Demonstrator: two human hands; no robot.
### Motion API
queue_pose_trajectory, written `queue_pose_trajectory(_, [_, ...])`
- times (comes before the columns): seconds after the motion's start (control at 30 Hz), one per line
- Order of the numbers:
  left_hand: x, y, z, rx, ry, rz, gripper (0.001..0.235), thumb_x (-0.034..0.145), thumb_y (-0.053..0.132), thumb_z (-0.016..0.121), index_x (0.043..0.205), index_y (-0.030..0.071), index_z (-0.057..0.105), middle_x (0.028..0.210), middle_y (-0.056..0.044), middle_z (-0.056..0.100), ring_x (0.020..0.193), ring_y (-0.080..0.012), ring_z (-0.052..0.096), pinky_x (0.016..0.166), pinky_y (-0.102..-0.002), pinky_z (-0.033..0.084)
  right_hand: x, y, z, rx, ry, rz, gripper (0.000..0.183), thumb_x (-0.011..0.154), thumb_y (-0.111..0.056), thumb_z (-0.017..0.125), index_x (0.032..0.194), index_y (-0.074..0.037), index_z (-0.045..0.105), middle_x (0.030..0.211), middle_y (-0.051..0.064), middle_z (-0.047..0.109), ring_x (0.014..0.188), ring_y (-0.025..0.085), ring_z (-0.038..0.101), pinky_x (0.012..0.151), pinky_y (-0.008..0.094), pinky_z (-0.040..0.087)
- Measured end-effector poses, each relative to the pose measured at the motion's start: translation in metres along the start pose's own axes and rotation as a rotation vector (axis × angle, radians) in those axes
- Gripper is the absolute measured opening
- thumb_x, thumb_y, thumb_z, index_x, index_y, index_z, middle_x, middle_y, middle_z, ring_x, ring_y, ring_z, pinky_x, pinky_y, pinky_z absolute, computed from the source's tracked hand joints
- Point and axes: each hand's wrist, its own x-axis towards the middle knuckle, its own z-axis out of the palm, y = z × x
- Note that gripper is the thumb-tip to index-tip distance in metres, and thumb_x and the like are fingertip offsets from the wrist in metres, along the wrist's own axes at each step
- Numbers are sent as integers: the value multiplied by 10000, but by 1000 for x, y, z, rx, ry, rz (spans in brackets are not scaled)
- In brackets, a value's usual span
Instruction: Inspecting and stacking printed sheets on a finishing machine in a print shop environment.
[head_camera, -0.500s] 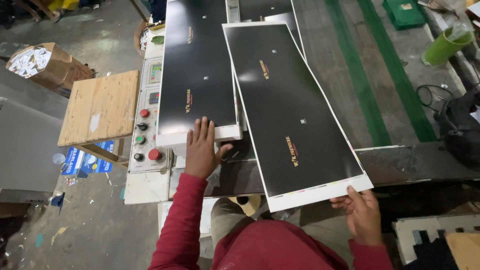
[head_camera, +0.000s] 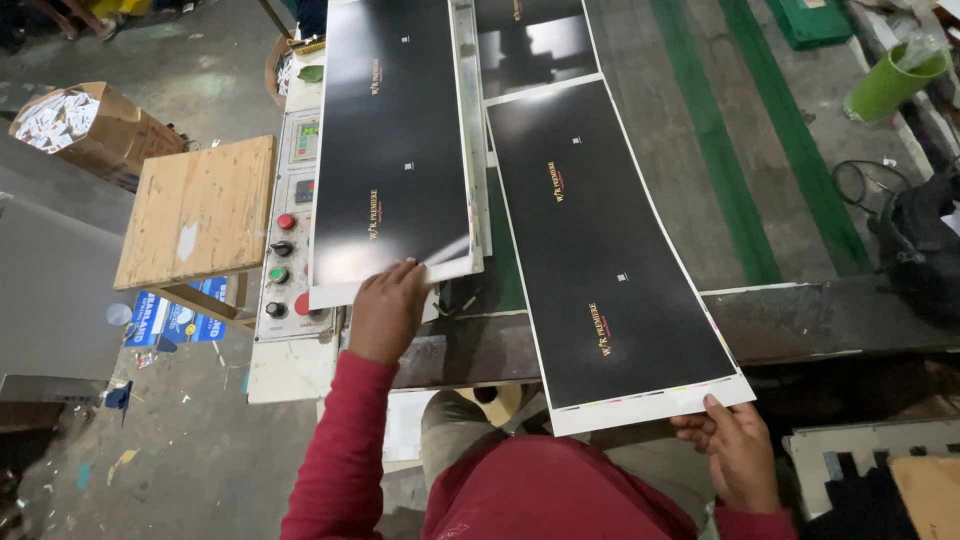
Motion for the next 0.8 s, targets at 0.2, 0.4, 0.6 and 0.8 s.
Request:
queue_pose_trajectory(0.2, [19,36,-76,-10,340,4,54,947,95,704,981,56,718,1024,-64,804,834,-213,768,651,-327,565,0,6,-2,16,7,11,284,1096,-92,475,1311,93,489,902,268,630,762,316,634,634,395,510])
queue_pose_trajectory(0.4, [0,62,-77,-34,268,143,87,975,164,692,985,91,738,1001,-76,813,785,-187,783,556,-266,587,-8,-3,8,-8,37,20,331,1098,-107,464,1357,99,475,921,275,632,771,316,639,641,393,512])
queue_pose_trajectory(0.6, [-10,76,-71,-125,225,124,148,936,102,696,797,100,644,647,-2,650,440,-98,510,382,-264,359,-12,-6,15,-4,14,8,296,1093,-95,475,1305,110,499,954,268,637,796,312,647,642,385,516])
queue_pose_trajectory(0.8, [-13,83,-86,-268,259,38,33,910,48,691,896,34,717,726,-47,720,501,-151,610,426,-294,432,-9,4,20,-23,6,13,295,1073,-108,508,1298,80,536,837,235,667,687,266,634,582,331,487])
